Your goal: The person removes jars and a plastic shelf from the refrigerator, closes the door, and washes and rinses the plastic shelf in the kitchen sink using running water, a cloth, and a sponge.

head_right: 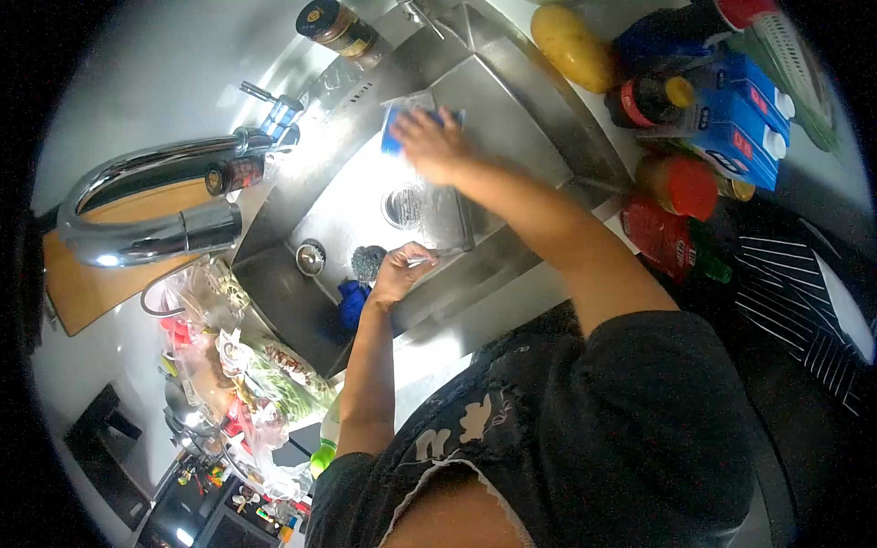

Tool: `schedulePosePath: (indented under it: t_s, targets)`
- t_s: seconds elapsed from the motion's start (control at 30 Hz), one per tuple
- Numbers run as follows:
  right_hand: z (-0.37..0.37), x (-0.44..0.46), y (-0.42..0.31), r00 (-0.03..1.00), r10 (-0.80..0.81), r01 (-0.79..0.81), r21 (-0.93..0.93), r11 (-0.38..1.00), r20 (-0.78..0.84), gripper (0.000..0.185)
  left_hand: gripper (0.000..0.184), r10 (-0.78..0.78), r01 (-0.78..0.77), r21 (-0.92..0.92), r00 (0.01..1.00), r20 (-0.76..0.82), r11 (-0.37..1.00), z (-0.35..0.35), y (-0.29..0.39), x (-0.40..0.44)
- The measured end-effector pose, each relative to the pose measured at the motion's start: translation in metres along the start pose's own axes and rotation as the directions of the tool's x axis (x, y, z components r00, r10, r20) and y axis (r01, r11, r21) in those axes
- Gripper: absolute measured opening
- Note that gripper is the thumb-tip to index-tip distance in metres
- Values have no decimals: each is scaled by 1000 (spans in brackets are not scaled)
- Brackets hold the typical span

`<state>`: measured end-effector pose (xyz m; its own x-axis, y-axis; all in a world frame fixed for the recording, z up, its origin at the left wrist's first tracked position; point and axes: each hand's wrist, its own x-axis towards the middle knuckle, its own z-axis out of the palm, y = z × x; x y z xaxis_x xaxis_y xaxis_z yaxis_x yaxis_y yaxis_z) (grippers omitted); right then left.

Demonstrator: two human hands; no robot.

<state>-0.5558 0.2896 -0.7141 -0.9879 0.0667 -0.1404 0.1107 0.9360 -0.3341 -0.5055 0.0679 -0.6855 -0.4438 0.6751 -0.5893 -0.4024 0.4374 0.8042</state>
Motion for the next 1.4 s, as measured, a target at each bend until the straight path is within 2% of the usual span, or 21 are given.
schedulePosePath:
  t_s: [0.07, 0.17, 0.2, 0.27, 0.33, 0.37, 0.47, 0.53, 0.57, 0.63, 0.73, 0.83, 0.87, 0.93, 1.03, 1.07, 1.13, 1.2, 1.27, 1.37, 1.4]
  targets:
    - [0, -34, -22, 965, -214, 217, -2, 976, 154, 51, 8, 2, -3, -52, 1000, -20, 999, -4, -12, 1]
    - [7, -37, -16, 973, -214, 203, 117, 972, 88, 52, 8, -30, 29, -41, 999, -19, 999, -13, -35, 0]
    - [20, -19, -10, 990, -118, 125, 99, 987, -80, 51, 8, -28, 28, -39, 999, -16, 999, -16, -42, 1]
    - [20, 17, 5, 982, 37, -3, 182, 983, -185, 51, 5, -84, 86, 48, 995, -47, 995, -13, -37, 3]
    - [37, 47, 13, 926, 202, -68, 387, 920, -320, 51, 7, -118, 131, 209, 990, -76, 969, -11, -20, 7]
    - [45, 55, 12, 882, 292, -86, 484, 871, -369, 52, 9, -88, 97, 69, 990, -112, 993, -12, -25, 13]
    - [63, 58, 0, 876, 457, -47, 918, 394, -152, 54, 16, 2, -66, -266, 973, -231, 962, -12, -32, 42]
    - [50, 24, -19, 922, 370, -126, 992, 22, 109, 55, 16, -110, -7, -355, 945, -308, 935, -11, -17, 62]
    - [55, 5, -24, 867, 387, -349, 937, 28, 312, 59, 15, -90, -36, -348, 936, -339, 937, -14, -13, 72]
    - [51, -27, -13, 795, 185, -600, 794, 100, 578, 61, 16, -55, -91, -329, 911, -408, 940, -22, -8, 81]
    - [60, -40, 1, 558, -38, -829, 559, 12, 829, 56, 22, -166, 57, -297, 919, -358, 953, -40, 9, 74]
    - [87, -22, -5, 635, -112, -718, 532, -448, 764, 51, 27, -63, 53, -196, 997, -49, 979, -44, 0, 74]
    - [94, -15, 1, 719, -104, -594, 529, -606, 687, 51, 34, -85, 80, -129, 996, -30, 988, -37, 6, 74]
    - [105, -3, 25, 847, -27, -300, 435, -849, 530, 52, 34, -117, 145, 416, 989, -91, 898, -26, 20, 74]
    - [49, -4, 61, 824, 107, -238, 511, -826, 557, 53, 35, 24, 54, 798, 996, -86, 601, -3, 30, 78]
    - [39, -6, 73, 802, 179, -216, 556, -802, 570, 54, 33, 43, 78, 821, 991, -124, 566, 8, 37, 80]
    - [95, -2, 126, 624, 517, -187, 754, -629, 586, 50, 28, 83, 128, 856, 977, -195, 500, 35, 46, 86]
    - [87, -9, 131, 489, 794, -224, 931, -287, 362, 45, 26, 87, 84, 897, 987, -134, 433, 50, 34, 100]
    - [2, -37, 94, 454, 889, -286, 933, 217, -68, 39, 24, 52, 95, 933, 991, -120, 348, 67, 41, 108]
    - [-10, -49, 85, 551, 759, -119, 868, 482, -346, 30, 21, 18, 120, 912, 990, -138, 392, 80, 32, 124]
    - [-12, -55, 79, 638, 626, -105, 754, 648, -449, 30, 20, -17, 146, 894, 988, -154, 424, 82, 27, 127]
